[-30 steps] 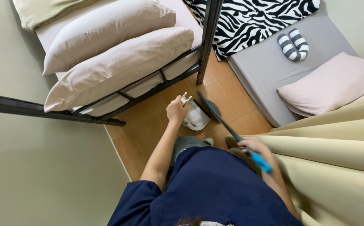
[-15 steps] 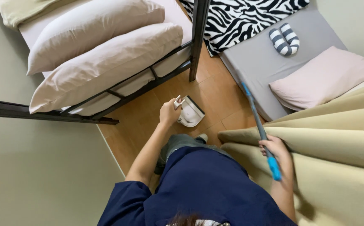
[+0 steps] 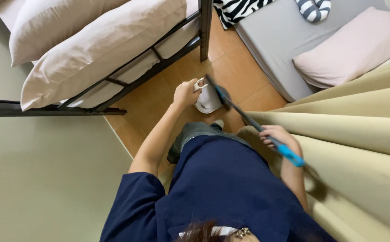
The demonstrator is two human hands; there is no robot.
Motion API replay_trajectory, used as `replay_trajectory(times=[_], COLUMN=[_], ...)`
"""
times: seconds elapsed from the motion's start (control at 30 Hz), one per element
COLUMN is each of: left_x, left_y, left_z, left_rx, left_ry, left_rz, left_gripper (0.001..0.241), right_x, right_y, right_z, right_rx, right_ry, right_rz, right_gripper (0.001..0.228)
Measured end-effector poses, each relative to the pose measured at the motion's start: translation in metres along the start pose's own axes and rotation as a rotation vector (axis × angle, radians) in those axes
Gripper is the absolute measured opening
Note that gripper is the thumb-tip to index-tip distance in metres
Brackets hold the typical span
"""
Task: The person sweeps the floor using a broom and dustpan, collecting debris into the dustpan. They move around the room, sweeping near a bed and a sofa, and repeatedly transfer the swept material into the dustpan.
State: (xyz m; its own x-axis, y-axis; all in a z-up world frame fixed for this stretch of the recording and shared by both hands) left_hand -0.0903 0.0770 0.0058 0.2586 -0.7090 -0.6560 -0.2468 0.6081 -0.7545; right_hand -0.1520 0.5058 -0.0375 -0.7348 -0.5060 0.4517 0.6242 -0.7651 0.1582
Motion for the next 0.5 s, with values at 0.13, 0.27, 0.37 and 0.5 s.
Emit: replay_trajectory(times=[0.13, 0.27, 0.37, 0.5], left_x=[-0.002, 0.000, 0.004, 0.000], left_y=[-0.002, -0.005, -0.007, -0.015], left_z=[-0.007, -0.003, 0.005, 0.012], left_rx=[-0.022, -0.097, -0.131, -0.153], left_ry=[-0.029, -0.060, -0.120, -0.211], left_rz=[0.016, 0.045, 0.066, 0.094], left_gripper=[0.017, 0.016, 0.018, 0.020], right_x=[0.010, 0.037, 0.047, 0.077], right_y=[-0.027, -0.018, -0.019, -0.017], right_z=[0.052, 0.088, 0.071, 0.020], right_rx=[0.115, -0.022, -0.077, -0.271], right_ry=[-0.113, -0.131, -0.222, -0.294], right_rz=[-0.160, -0.099, -0.039, 0.097], right_gripper=[0.016, 0.037, 0.035, 0.031])
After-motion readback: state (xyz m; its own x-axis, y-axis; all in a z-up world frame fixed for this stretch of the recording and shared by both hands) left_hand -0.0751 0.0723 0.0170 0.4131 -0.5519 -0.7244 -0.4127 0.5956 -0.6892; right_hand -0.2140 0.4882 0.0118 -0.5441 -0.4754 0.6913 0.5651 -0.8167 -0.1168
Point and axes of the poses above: each hand's wrist, its own z-axis away from the middle knuckle, its own y-axis out of the palm, x = y × z, the point moved 2 cm from there along -z, towards the middle knuckle, and after that the axes turned 4 degrees about -y, right-handed, at the moved point
